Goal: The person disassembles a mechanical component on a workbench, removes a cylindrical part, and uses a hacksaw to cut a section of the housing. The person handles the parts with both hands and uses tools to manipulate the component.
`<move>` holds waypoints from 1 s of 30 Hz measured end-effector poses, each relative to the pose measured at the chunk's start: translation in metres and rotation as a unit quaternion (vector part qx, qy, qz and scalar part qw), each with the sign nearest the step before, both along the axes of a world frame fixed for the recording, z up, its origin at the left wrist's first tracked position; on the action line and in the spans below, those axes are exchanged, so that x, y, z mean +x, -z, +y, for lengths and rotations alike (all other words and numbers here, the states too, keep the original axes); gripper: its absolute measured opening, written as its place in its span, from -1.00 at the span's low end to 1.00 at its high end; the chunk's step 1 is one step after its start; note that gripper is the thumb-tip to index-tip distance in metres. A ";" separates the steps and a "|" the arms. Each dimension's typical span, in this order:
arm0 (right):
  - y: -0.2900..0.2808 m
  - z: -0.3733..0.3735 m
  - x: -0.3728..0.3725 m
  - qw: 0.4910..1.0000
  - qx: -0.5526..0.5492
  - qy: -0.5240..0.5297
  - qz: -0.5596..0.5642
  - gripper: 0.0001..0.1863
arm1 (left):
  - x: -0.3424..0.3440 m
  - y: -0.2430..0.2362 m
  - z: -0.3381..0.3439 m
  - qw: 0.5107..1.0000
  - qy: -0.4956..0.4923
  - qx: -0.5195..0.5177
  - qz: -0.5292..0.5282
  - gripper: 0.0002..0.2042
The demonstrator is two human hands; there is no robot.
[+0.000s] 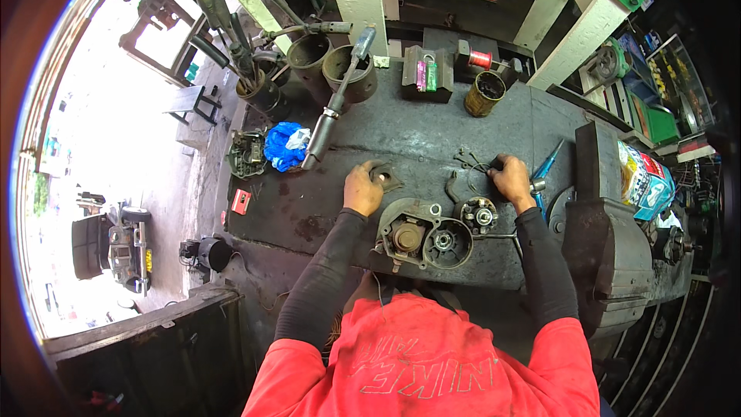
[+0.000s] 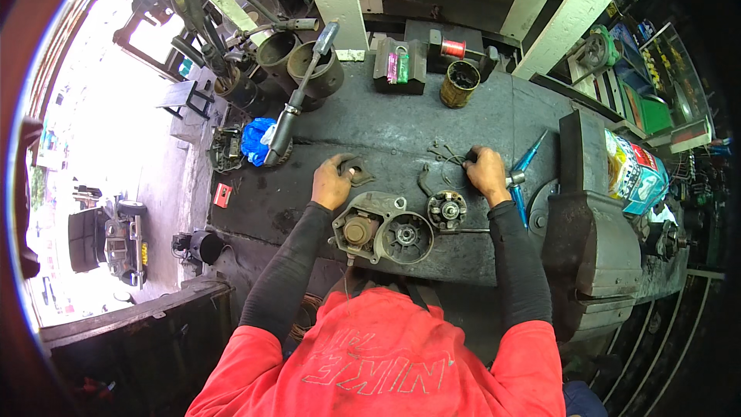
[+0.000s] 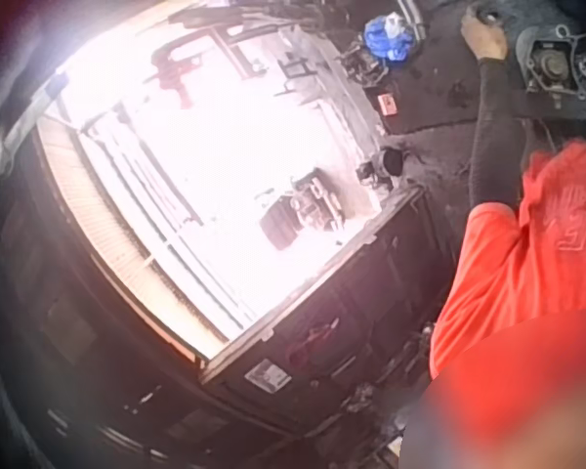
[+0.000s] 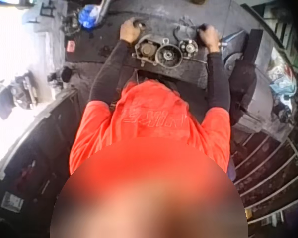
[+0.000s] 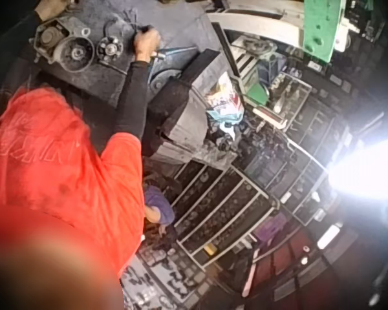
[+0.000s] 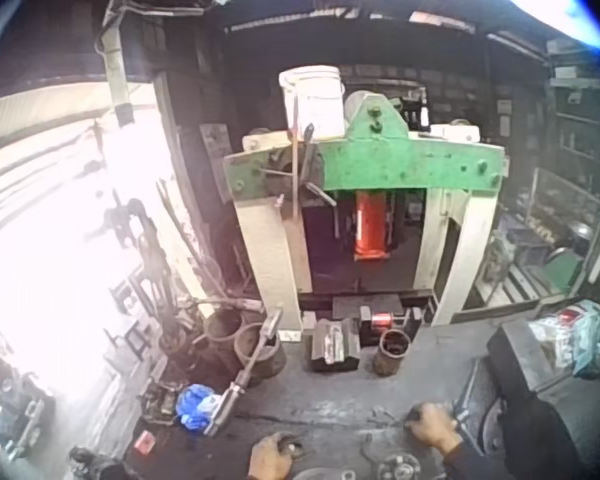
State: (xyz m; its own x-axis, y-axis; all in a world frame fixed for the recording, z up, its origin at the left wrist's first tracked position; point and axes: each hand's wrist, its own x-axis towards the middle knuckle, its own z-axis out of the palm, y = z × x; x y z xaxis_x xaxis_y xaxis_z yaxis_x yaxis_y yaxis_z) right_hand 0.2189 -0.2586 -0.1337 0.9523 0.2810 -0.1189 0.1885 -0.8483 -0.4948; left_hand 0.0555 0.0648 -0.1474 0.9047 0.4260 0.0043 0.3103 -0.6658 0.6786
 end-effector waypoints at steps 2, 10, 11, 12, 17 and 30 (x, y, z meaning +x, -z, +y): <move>0.004 -0.001 -0.002 1.000 0.004 -0.001 -0.010 -0.62 | -0.005 -0.025 -0.004 0.999 0.013 0.024 -0.041 -0.67; 0.014 -0.010 -0.001 0.998 0.051 0.008 0.023 -0.64 | -0.064 -0.194 -0.016 0.941 0.151 -0.292 -0.075 -0.59; 0.012 -0.011 0.000 0.999 0.040 0.001 -0.004 -0.64 | -0.070 -0.205 -0.019 0.953 0.191 -0.219 -0.081 -0.57; 0.010 -0.012 0.000 0.999 0.034 -0.002 -0.021 -0.64 | -0.074 -0.213 -0.021 0.956 0.234 -0.142 -0.105 -0.56; -0.020 -0.014 -0.005 0.994 0.080 0.037 -0.059 -0.65 | -0.075 -0.219 -0.029 0.950 0.285 -0.038 -0.122 -0.61; -0.148 0.027 -0.103 0.940 0.340 -0.016 0.021 -0.78 | -0.074 -0.236 -0.019 0.922 0.149 -0.340 -0.107 -0.69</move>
State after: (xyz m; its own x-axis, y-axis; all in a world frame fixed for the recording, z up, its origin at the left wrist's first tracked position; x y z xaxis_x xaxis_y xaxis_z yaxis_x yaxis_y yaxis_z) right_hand 0.1161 -0.2313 0.0143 0.9405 0.3340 0.0617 0.1774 -0.3279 -0.9279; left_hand -0.0183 0.0455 0.0888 0.9915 0.1282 0.0198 -0.0071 -0.0983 0.9951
